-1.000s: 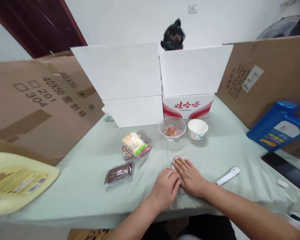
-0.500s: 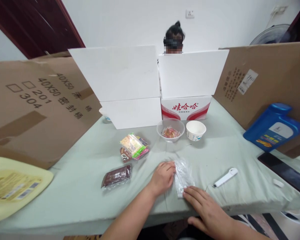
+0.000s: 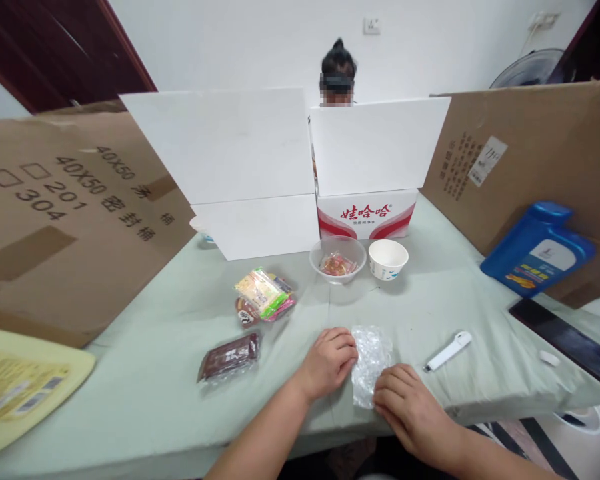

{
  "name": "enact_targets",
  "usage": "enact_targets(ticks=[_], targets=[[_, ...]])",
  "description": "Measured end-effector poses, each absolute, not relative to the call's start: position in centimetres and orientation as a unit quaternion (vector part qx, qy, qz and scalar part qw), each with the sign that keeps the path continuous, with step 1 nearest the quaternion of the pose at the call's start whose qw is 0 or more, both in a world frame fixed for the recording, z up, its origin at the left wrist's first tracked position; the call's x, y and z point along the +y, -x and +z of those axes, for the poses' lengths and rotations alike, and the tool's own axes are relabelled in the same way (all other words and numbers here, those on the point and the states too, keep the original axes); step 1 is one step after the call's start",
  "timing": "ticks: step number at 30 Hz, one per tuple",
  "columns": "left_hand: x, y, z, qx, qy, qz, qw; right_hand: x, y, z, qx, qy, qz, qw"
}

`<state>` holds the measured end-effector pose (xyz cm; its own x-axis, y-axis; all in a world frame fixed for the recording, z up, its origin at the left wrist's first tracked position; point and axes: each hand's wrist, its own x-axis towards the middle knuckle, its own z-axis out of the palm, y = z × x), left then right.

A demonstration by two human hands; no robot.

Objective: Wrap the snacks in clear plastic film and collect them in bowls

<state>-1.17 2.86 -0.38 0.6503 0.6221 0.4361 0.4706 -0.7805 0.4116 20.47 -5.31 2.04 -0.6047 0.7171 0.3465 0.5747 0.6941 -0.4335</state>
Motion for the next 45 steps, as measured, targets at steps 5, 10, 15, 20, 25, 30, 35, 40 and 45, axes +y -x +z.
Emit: enact_targets(ticks=[5,10,15,20,25,30,35,40,45], targets=[[3.2,1.3,-0.7,0.3,-0.895,0.299,0.137,-0.8,-20.6,3.3,-0.848,0.444,0.109,0.269],[3.3,1.2,-0.7,0.298,-0.896,0.297,0.142,4.2,-20.1,2.1,-0.842,0.523,0.021,0.13],[2.9,1.2,0.0,0.324,-0.879,0.326,0.125,4.9,-19.3,0.2,-0.845,0.53,-0.014,0.074],[2.4,1.0,0.9,0.279,-0.907,0.299,0.098,4.5,-19.2,-0.2,-0.846,0.528,-0.037,0.063],[2.5,0.9,1.0,0.278,-0.915,0.25,0.153,5.0,-20.3,1.3,-0.833,0.544,-0.056,0.084],[2.5,0.8,0.9,0.282,-0.907,0.266,0.162,3.3,-20.1,1.9,-0.868,0.46,-0.052,0.18],[2.4,0.7,0.4,0.348,-0.882,0.303,0.099,0.4,-18.8,-0.2,-0.899,0.415,-0.015,0.141],[2.7,1.1,-0.1,0.416,-0.854,0.304,0.07,1.1,-21.0,0.5,-0.902,0.401,0.043,0.151],[3.0,0.9,-0.3,0.428,-0.861,0.268,0.063,10.2,-24.5,7.2,-0.832,0.493,-0.037,0.251]])
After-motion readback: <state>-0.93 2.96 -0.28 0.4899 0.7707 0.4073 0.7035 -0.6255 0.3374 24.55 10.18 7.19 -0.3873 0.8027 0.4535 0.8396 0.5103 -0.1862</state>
